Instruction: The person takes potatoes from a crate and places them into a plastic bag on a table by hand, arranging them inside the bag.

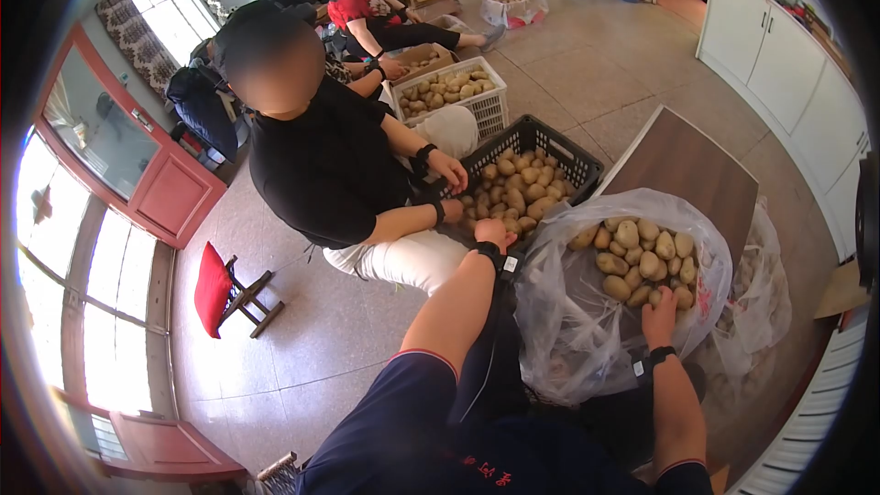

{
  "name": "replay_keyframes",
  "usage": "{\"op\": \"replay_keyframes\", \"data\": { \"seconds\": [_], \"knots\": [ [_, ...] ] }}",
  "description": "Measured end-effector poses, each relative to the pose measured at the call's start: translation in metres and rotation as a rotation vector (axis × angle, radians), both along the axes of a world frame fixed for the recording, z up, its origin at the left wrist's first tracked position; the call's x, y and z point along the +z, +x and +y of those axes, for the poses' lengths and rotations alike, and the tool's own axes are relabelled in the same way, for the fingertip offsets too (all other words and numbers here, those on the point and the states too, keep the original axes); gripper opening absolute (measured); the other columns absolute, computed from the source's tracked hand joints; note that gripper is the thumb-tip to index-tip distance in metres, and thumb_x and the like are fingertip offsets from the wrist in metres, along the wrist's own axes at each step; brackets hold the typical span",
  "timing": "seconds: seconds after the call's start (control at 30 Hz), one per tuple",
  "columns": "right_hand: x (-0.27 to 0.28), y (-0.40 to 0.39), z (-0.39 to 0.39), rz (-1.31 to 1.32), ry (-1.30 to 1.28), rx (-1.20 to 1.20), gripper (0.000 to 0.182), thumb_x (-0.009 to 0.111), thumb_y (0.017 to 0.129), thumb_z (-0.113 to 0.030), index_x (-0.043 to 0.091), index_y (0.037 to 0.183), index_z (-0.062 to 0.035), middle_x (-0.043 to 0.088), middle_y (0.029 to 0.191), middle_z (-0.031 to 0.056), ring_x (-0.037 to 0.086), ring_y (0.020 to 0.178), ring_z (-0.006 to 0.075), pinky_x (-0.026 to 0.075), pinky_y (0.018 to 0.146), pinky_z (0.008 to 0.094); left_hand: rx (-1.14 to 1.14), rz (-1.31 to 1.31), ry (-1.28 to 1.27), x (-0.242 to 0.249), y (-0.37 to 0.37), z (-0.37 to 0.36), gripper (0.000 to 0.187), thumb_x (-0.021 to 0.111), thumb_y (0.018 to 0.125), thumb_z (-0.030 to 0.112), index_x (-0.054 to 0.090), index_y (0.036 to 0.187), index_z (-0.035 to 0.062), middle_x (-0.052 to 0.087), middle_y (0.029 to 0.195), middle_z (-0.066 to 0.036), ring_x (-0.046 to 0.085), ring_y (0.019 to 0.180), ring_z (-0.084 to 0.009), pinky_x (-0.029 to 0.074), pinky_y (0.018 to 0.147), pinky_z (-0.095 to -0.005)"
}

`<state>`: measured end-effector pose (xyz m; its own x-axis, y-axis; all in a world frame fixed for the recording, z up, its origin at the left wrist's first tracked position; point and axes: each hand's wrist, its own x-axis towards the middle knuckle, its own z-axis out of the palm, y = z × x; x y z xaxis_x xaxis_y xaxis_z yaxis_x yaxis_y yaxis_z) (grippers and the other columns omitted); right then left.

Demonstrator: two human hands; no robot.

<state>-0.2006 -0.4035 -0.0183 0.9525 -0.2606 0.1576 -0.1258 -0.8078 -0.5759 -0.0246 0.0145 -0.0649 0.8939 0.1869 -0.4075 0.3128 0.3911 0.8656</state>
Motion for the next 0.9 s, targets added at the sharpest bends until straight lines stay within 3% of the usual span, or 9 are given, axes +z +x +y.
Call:
{"op": "replay_keyframes", "data": {
  "seconds": [0.13,0.23,0.3,0.4,0.57,0.7,0.77,0.83,0.9],
  "knots": [
    [-0.016,0.004,-0.001,-0.097,0.016,0.019,0.046,0.058,0.078,-0.005,0.045,0.123,-0.0026,0.05,0.117,0.0222,0.05,0.109,0.0427,0.042,0.095,0.0453,-0.008,0.085,-0.128,0.029,-0.007,-0.02,0.031,0.06,0.088,0.034,0.06,0.104,0.0077,0.063,0.097,-0.011,0.066,0.084,-0.029,0.053,0.067,-0.0393],
    [-0.009,0.01,0.011,-0.155,0.125,0.038,0.041,0.06,0.082,-0.009,0.046,0.121,-0.0007,0.056,0.108,0.0187,0.059,0.096,0.0341,0.049,0.083,0.041,-0.13,0.155,-0.123,0.071,-0.017,-0.045,0.028,0.056,0.092,0.024,0.05,0.116,0.0108,0.055,0.105,-0.007,0.065,0.086,-0.0275,0.055,0.066,-0.0383],
    [0.021,0.014,0.036,0.131,0.771,-0.036,0.037,0.059,0.089,-0.019,0.047,0.12,-0.0006,0.06,0.097,0.0124,0.063,0.077,0.0207,0.051,0.063,0.0331,-0.228,0.141,-0.078,0.085,-0.024,-0.065,0.03,0.056,0.092,0.026,0.05,0.116,0.0097,0.055,0.106,-0.008,0.065,0.087,-0.0286,0.055,0.067,-0.0385],
    [0.044,0.021,0.066,0.195,0.902,0.001,0.039,0.055,0.094,-0.03,0.048,0.12,-0.002,0.06,0.091,0.0074,0.058,0.062,0.0118,0.046,0.05,0.0267,-0.411,0.135,-0.023,0.105,-0.04,-0.098,0.035,0.056,0.092,0.03,0.049,0.119,0.0075,0.054,0.111,-0.012,0.064,0.087,-0.0305,0.055,0.069,-0.0402],
    [0.072,0.031,0.109,0.219,0.896,0.084,0.04,0.051,0.097,-0.038,0.055,0.113,-0.0021,0.06,0.086,0.0086,0.057,0.058,0.0123,0.045,0.05,0.0275,-0.737,0.151,0.072,0.13,-0.065,-0.136,0.049,0.054,0.094,0.04,0.048,0.127,0.0034,0.052,0.121,-0.016,0.063,0.088,-0.0311,0.055,0.068,-0.0409],
    [0.058,0.041,0.118,0.092,0.559,0.258,0.042,0.045,0.099,-0.041,0.057,0.108,-0.0021,0.064,0.088,0.0175,0.064,0.073,0.0283,0.048,0.063,0.037,-0.943,-0.128,0.198,0.11,-0.068,-0.143,0.046,0.052,0.096,0.04,0.052,0.122,0.0033,0.054,0.118,-0.015,0.063,0.089,-0.0299,0.055,0.064,-0.0397],
    [0.052,0.043,0.119,-0.062,0.425,0.321,0.043,0.043,0.1,-0.042,0.058,0.107,-0.0023,0.065,0.091,0.0205,0.065,0.081,0.0346,0.048,0.069,0.0404,-0.827,0.222,-0.045,0.132,-0.077,-0.145,0.039,0.052,0.095,0.038,0.058,0.12,0.0084,0.06,0.114,-0.012,0.065,0.077,-0.0274,0.056,0.064,-0.0403],
    [0.058,0.041,0.121,0.016,0.434,0.297,0.044,0.041,0.1,-0.043,0.058,0.107,-0.0028,0.065,0.096,0.023,0.061,0.092,0.0421,0.046,0.079,0.0441,-0.898,0.21,-0.056,0.135,-0.076,-0.141,0.038,0.052,0.095,0.039,0.059,0.118,0.0094,0.061,0.112,-0.011,0.065,0.074,-0.0262,0.056,0.063,-0.0392],
    [0.059,0.04,0.12,0.007,0.437,0.302,0.041,0.042,0.1,-0.04,0.058,0.107,-0.003,0.065,0.095,0.0224,0.062,0.09,0.0408,0.046,0.078,0.0438,-0.971,0.199,-0.069,0.136,-0.075,-0.137,0.037,0.052,0.095,0.039,0.06,0.117,0.0104,0.063,0.11,-0.011,0.065,0.071,-0.0251,0.056,0.061,-0.0382]
  ]
}}
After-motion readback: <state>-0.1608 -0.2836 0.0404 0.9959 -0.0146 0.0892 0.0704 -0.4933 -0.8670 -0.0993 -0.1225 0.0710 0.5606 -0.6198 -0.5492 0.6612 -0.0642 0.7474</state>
